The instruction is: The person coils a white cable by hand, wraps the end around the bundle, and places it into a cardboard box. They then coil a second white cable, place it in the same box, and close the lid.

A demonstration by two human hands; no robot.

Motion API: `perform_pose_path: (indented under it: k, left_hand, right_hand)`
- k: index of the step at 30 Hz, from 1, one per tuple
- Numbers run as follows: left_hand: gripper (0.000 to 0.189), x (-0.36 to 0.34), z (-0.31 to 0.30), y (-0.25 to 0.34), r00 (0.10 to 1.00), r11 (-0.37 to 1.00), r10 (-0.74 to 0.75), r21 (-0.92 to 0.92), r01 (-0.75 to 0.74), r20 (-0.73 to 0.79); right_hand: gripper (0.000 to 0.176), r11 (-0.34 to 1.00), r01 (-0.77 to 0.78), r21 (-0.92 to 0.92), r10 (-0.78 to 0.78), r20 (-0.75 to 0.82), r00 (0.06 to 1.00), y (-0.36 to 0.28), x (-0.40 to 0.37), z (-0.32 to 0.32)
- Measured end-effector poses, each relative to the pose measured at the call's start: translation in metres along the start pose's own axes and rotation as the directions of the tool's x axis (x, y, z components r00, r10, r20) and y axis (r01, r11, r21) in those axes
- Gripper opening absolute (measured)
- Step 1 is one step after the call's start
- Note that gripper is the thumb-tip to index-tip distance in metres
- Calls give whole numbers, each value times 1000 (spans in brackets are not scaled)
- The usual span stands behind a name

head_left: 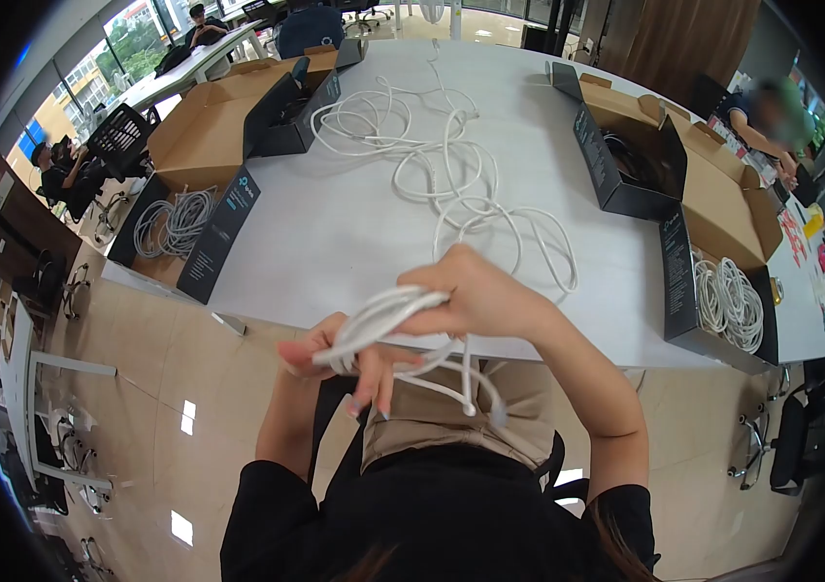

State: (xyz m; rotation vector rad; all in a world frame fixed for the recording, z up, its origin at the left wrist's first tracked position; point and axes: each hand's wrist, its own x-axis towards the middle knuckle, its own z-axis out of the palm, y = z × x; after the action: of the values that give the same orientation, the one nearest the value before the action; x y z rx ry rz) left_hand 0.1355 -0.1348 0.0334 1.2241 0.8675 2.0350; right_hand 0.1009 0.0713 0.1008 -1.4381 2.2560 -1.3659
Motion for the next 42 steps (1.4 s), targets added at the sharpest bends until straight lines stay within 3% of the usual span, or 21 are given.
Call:
perform_pose_path:
  k: [1,2,5,6,9,10,13,17,19,20,23,25,27,29,32,34,35,37,38,40,42]
  left_hand:
    - [73,-1,-1,8,986,985,-164,61,162,20]
    - [78,-1,-2,16,946,940,-323,130,315,39]
    - [79,-4,1,27,843,834,-537,133,535,-31]
    - [84,-6,5,27,841,837,-539,77,542,-50]
    - [92,1,22,18,942,929,-321,-224,294,-96]
    - [86,-2,27,14,913,930,-352,-184,317,-207]
    - [65,-3,23,20,913,879,-352,262,398,-206]
    - [24,-25,20,14,834,794,-466,277,541,-295]
    - [21,-22,26,17,819,773,-466,297,561,-335]
    - [23,-21,29,17,822,777,-446,302,552,-356]
    - [32,-25,24,10,888,864,-343,267,426,-307]
    - [36,-27,26,7,915,909,-220,269,319,-338]
    - [35,-34,33,10,933,967,-83,199,161,-351]
    - [38,-39,30,14,936,986,33,166,27,-350]
    - [39,-41,5,12,955,974,228,56,-222,-190]
    - [37,-28,10,15,823,886,410,-41,-461,-393]
    - [36,-20,14,17,728,814,476,-67,-577,-493]
    - [35,-2,13,18,615,739,553,-9,-673,-562]
    - [35,8,12,17,553,695,590,22,-718,-588]
    - [33,30,13,10,424,657,714,324,-681,-557]
    - [31,47,13,-1,342,565,825,671,-481,-450]
  right_hand:
    - [16,989,83,-125,-81,21,997,3,-3,6]
    - [19,994,57,-91,-56,10,998,3,-6,12]
    - [32,981,7,-193,-3,20,1000,-6,-11,6]
    - [29,974,36,-222,-30,30,999,-9,-11,6]
    - [27,947,87,-310,-76,48,996,-12,-12,11]
    - [29,934,83,-348,-70,51,996,-10,-12,12]
    - [34,902,86,-422,-90,10,996,-5,-13,15]
    - [42,911,22,-412,10,75,997,-16,-12,6]
    - [44,944,48,-328,10,173,985,-11,-11,-4]
    - [46,957,57,-283,8,224,975,-8,-11,-10]
    - [46,909,260,-327,-243,91,966,20,-11,-28]
    - [40,822,223,-524,-229,54,972,36,-15,-43]
    - [32,870,37,-492,-79,-66,995,44,-23,-60]
    - [23,943,-283,-174,249,-193,949,49,-31,-73]
    - [23,960,-262,-100,201,-408,891,49,-38,-49]
    - [19,980,-186,66,192,-524,830,43,-42,-29]
    - [17,937,-143,319,301,-528,794,42,-44,-21]
    - [18,669,-15,743,510,-444,737,42,-49,-1]
    - [27,722,-2,691,458,-477,750,45,-48,15]
    - [31,847,-31,531,383,-569,727,35,-39,41]
    - [35,961,-166,221,272,-640,718,30,-36,56]
